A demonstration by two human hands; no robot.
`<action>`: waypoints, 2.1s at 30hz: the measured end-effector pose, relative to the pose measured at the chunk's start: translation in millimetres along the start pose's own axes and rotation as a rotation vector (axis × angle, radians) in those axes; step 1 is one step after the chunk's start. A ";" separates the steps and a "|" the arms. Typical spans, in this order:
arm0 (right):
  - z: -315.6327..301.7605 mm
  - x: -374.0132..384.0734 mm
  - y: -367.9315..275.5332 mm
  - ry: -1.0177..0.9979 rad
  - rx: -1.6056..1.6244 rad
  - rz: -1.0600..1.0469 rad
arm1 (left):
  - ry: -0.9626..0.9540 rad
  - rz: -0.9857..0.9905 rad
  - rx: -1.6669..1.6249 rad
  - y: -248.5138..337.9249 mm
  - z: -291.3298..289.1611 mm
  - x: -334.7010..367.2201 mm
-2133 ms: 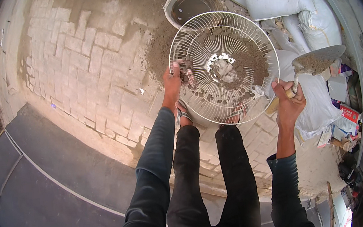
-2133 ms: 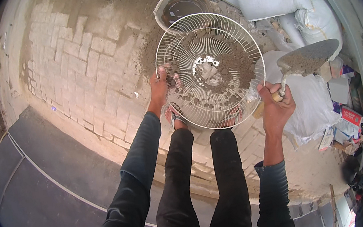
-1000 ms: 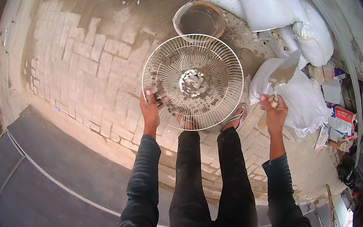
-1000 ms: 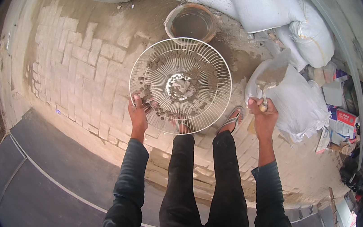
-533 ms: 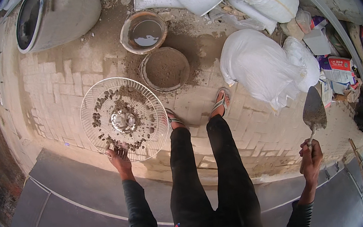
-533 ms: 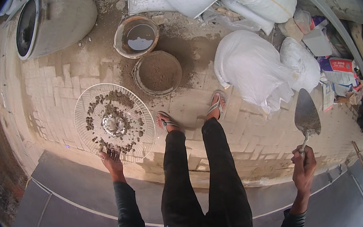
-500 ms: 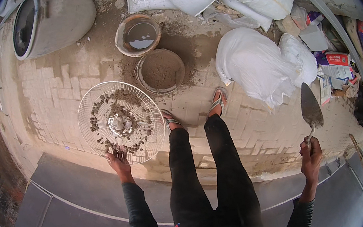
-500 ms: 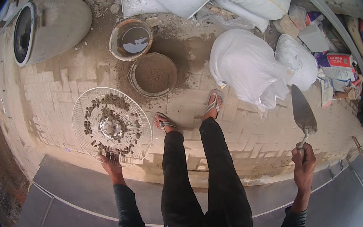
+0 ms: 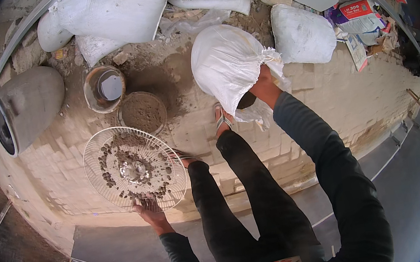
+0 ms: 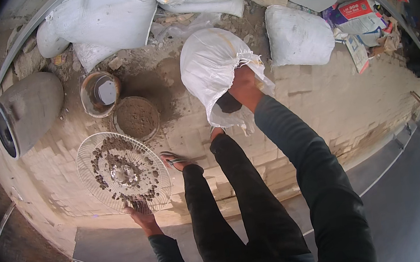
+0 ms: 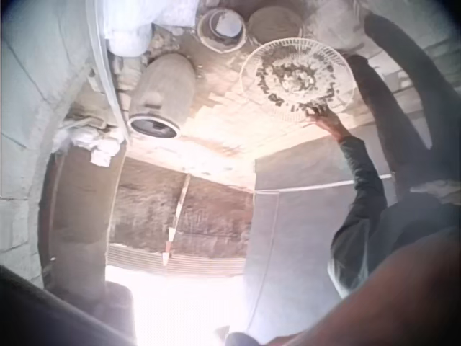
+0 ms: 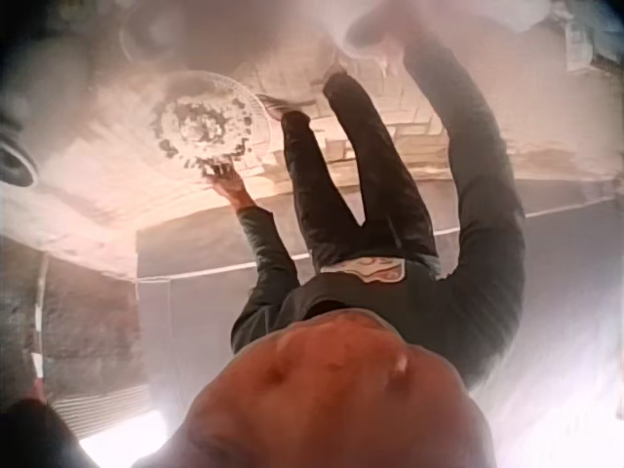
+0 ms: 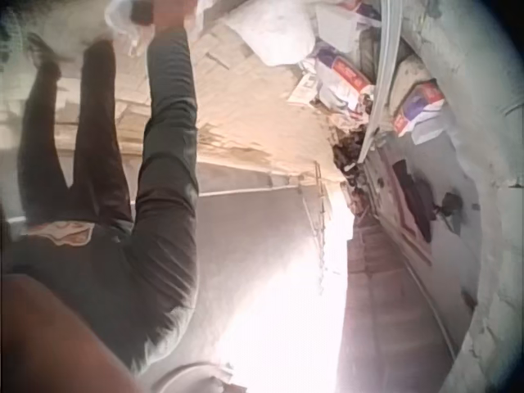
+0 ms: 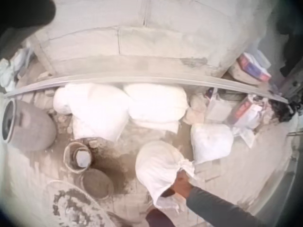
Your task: The person opens a bag of cement using a trowel, transfers the powder into a bucket, and then sifts dry cement through a metal fan cover.
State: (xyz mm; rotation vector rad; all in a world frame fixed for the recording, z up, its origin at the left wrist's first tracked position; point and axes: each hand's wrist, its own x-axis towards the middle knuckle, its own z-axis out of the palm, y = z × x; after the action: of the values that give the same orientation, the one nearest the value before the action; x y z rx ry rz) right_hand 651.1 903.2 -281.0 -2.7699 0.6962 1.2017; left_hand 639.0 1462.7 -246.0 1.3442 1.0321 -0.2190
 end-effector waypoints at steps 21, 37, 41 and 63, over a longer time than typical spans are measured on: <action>113.2 16.8 32.4 -0.026 0.589 -0.001 | 0.055 -0.043 0.071 -28.2 31.0 -13.0; 121.9 -25.5 34.7 0.140 1.115 -0.058 | 0.054 -0.002 0.015 -17.1 22.5 -11.1; 95.5 -34.0 20.4 0.062 1.285 -0.111 | 0.047 -0.025 0.011 -12.8 17.2 -3.8; -94.2 -265.9 -14.1 -0.261 1.251 0.032 | -0.104 0.072 -0.054 -36.4 32.5 29.2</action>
State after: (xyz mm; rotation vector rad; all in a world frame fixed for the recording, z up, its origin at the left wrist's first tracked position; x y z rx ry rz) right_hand 562.2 998.2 -30.3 -1.5421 0.9833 0.6816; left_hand 647.0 1436.5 -295.9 1.3051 0.8950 -0.2033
